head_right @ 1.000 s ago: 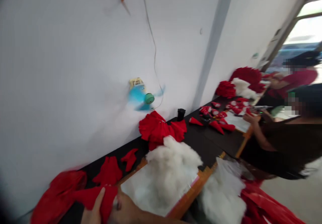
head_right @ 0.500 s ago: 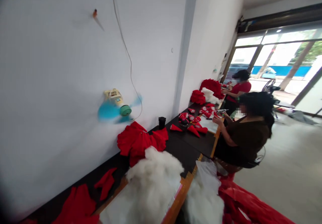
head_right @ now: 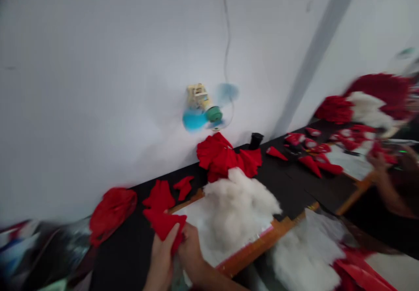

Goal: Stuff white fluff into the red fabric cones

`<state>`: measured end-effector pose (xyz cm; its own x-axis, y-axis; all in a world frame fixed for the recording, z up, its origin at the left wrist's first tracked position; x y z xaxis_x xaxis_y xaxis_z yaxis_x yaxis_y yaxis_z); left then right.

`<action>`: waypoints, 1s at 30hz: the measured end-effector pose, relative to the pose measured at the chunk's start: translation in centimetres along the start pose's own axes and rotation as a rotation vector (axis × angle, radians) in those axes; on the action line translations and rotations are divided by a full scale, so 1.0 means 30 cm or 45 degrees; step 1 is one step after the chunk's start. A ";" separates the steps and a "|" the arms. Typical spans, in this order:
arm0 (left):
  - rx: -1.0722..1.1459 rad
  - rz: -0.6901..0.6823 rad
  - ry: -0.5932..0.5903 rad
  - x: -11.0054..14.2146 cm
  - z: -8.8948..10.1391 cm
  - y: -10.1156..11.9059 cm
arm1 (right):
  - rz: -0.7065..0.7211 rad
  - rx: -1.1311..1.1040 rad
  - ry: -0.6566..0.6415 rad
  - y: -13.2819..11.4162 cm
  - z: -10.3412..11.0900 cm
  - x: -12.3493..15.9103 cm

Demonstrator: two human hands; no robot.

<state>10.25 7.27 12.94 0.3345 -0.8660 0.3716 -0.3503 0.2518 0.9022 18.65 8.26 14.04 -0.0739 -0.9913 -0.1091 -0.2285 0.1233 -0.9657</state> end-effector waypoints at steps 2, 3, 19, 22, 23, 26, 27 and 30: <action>0.008 0.023 -0.010 0.025 -0.014 -0.021 | -0.138 -0.009 0.019 0.023 0.020 0.008; 0.039 0.020 -0.013 0.032 -0.019 -0.026 | -0.183 -0.011 0.031 0.035 0.031 0.012; 0.321 -0.002 -0.150 0.017 0.004 0.036 | 0.610 0.825 -0.267 0.087 0.104 0.050; 0.237 0.080 -0.393 0.049 -0.026 0.036 | 0.617 0.836 -0.458 0.096 0.107 0.053; 0.203 0.107 -0.483 0.059 -0.032 0.037 | 0.611 0.863 -0.507 0.100 0.108 0.055; 0.106 0.165 -0.659 0.072 -0.030 0.048 | 0.680 0.981 -0.508 0.089 0.127 0.060; 0.092 0.187 -0.694 0.072 -0.024 0.055 | 0.747 1.007 -0.464 0.073 0.135 0.063; 0.136 0.223 -0.675 0.048 0.003 0.087 | 1.007 1.026 -0.351 0.000 0.139 0.074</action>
<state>9.73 6.65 15.80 -0.2122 -0.9206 0.3278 -0.4569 0.3900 0.7995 22.55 5.87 12.81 0.3163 -0.6395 -0.7007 0.4785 0.7454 -0.4642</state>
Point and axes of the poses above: each hand's wrist, its own x-axis away from the middle knuckle, its own z-axis out of the back of the hand, y = z × x, the point moved 6 cm from there along -x, towards the middle knuckle, and after that the axes turned 2 degrees about z, right-handed, at the moved point
